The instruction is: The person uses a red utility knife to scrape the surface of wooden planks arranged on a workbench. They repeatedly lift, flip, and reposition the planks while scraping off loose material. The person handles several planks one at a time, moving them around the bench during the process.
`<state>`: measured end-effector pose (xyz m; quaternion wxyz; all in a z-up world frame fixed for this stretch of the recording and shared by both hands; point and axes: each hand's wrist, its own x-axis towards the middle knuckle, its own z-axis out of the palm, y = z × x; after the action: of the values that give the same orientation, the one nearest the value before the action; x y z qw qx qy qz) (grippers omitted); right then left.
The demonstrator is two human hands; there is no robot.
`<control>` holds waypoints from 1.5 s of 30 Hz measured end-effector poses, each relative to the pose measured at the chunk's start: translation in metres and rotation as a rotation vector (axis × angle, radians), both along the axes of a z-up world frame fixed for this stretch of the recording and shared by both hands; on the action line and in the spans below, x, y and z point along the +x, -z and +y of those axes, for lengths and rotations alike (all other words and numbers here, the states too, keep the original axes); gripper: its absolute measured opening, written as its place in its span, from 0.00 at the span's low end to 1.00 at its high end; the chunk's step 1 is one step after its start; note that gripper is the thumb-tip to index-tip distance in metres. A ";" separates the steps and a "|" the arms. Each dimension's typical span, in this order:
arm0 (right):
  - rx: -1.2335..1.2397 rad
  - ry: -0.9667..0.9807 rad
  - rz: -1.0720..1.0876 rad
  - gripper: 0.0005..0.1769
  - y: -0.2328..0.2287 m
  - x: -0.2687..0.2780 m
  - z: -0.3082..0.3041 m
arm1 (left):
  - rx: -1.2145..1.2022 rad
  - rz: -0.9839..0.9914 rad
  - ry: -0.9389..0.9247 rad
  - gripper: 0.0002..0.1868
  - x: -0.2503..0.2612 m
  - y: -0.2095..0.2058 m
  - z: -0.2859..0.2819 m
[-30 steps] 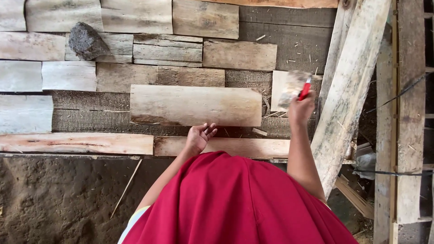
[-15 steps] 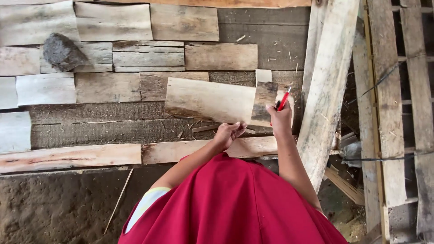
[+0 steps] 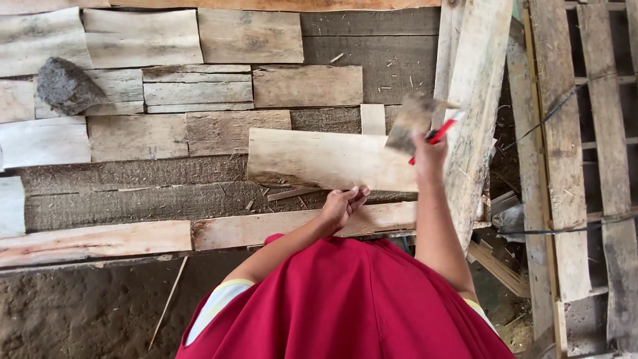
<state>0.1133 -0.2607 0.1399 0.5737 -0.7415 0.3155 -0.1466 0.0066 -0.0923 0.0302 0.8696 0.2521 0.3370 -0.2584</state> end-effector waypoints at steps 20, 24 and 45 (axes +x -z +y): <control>-0.824 -0.546 0.561 0.38 0.075 0.038 0.040 | 0.154 0.122 0.031 0.21 -0.027 0.044 0.068; -0.741 -0.445 0.475 0.34 0.116 0.045 0.027 | 0.103 0.133 0.039 0.22 -0.023 0.038 0.077; -0.060 -0.127 -0.058 0.11 -0.014 -0.017 -0.014 | 0.065 0.022 0.501 0.24 0.001 0.044 -0.006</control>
<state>0.0958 -0.2751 0.1541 0.5684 -0.7722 0.2468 -0.1408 0.0074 -0.0978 -0.0138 0.7661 0.3529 0.2814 -0.4575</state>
